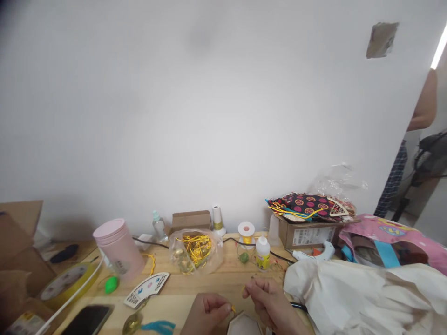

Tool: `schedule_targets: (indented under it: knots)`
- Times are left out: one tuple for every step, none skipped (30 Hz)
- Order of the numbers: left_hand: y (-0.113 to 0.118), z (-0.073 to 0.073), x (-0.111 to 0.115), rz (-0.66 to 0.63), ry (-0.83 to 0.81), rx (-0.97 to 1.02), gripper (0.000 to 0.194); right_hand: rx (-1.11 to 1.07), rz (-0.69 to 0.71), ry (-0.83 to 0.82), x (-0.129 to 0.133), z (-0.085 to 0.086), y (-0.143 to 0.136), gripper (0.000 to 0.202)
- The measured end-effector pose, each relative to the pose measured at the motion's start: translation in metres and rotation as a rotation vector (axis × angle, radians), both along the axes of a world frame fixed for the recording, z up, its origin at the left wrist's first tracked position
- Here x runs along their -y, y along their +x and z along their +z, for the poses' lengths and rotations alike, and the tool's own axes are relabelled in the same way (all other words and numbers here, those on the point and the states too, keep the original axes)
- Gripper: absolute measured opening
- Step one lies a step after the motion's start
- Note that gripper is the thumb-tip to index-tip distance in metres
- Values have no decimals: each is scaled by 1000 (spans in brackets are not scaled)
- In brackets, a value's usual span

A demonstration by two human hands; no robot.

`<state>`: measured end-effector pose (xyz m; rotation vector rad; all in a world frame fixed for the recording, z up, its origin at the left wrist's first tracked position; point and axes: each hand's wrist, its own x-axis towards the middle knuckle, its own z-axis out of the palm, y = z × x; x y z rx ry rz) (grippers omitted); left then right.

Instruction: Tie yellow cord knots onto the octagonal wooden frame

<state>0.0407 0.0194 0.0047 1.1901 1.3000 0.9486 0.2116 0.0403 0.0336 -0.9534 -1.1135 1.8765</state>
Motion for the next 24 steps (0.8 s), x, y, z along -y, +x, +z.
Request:
schedule_targets:
  knots:
    - [1, 0, 0, 16, 11, -33, 33, -28, 10, -15, 1, 1, -1, 45]
    - [1, 0, 1, 32, 20, -58, 33, -64, 16, -36, 2, 1, -1, 44]
    - [2, 1, 1, 46, 27, -74, 33, -101, 6, -58, 4, 2, -2, 42]
    - [3, 2, 1, 56, 35, -80, 34, -131, -16, -82, 5, 3, -3, 41]
    - [4, 3, 1, 62, 44, -81, 35, -160, -47, -107, 6, 4, -4, 39]
    - [5, 5, 1, 69, 49, -80, 36, -187, -76, -135, 7, 5, -5, 38]
    - [5, 7, 0, 75, 52, -78, 36, -211, -105, -163, 8, 6, -6, 38]
    - [5, 9, 0, 81, 56, -72, 37, -233, -127, -188, 8, 6, -6, 37]
    - [6, 11, -1, 91, 60, -62, 37, -250, -142, -208, 8, 7, -7, 37]
    - [6, 12, -1, 102, 64, -52, 36, -261, -144, -225, 7, 7, -7, 37]
    - [6, 13, -1, 114, 71, -45, 36, -269, -139, -238, 6, 7, -6, 36]
    - [6, 13, -1, 116, 78, -37, 35, -278, -121, -252, 5, 6, -5, 34]
    - [6, 13, -1, 119, 83, -28, 34, -287, -93, -267, 4, 6, -4, 32]
    - [6, 12, -2, 116, 83, -20, 33, -293, -55, -282, 3, 5, -3, 30]
    - [6, 11, -2, 105, 80, -10, 33, -296, -18, -291, 2, 4, -2, 27]
    - [7, 9, -2, 94, 75, 1, 32, -292, 13, -288, 3, 3, -1, 26]
    - [7, 7, -2, 86, 70, 12, 31, -271, 34, -266, 4, 2, -2, 26]
    - [8, 5, -2, 81, 72, 20, 30, -230, 45, -222, 5, 1, -4, 28]
    - [9, 3, -2, 78, 82, 24, 28, -169, 49, -157, 7, 0, -7, 31]
    - [9, 1, -2, 76, 95, 28, 27, -89, 46, -72, 9, -2, -10, 34]
    - [9, 0, -2, 75, 107, 36, 26, 16, 38, 30, 11, -4, -14, 37]
    - [9, 0, -2, 71, 114, 49, 26, 143, 18, 143, 12, -6, -18, 39]
    - [9, -1, -2, 65, 110, 65, 26, 291, -19, 268, 13, -9, -22, 40]
    - [8, -1, -2, 52, 96, 80, 27, 446, -59, 393, 14, -11, -24, 40]
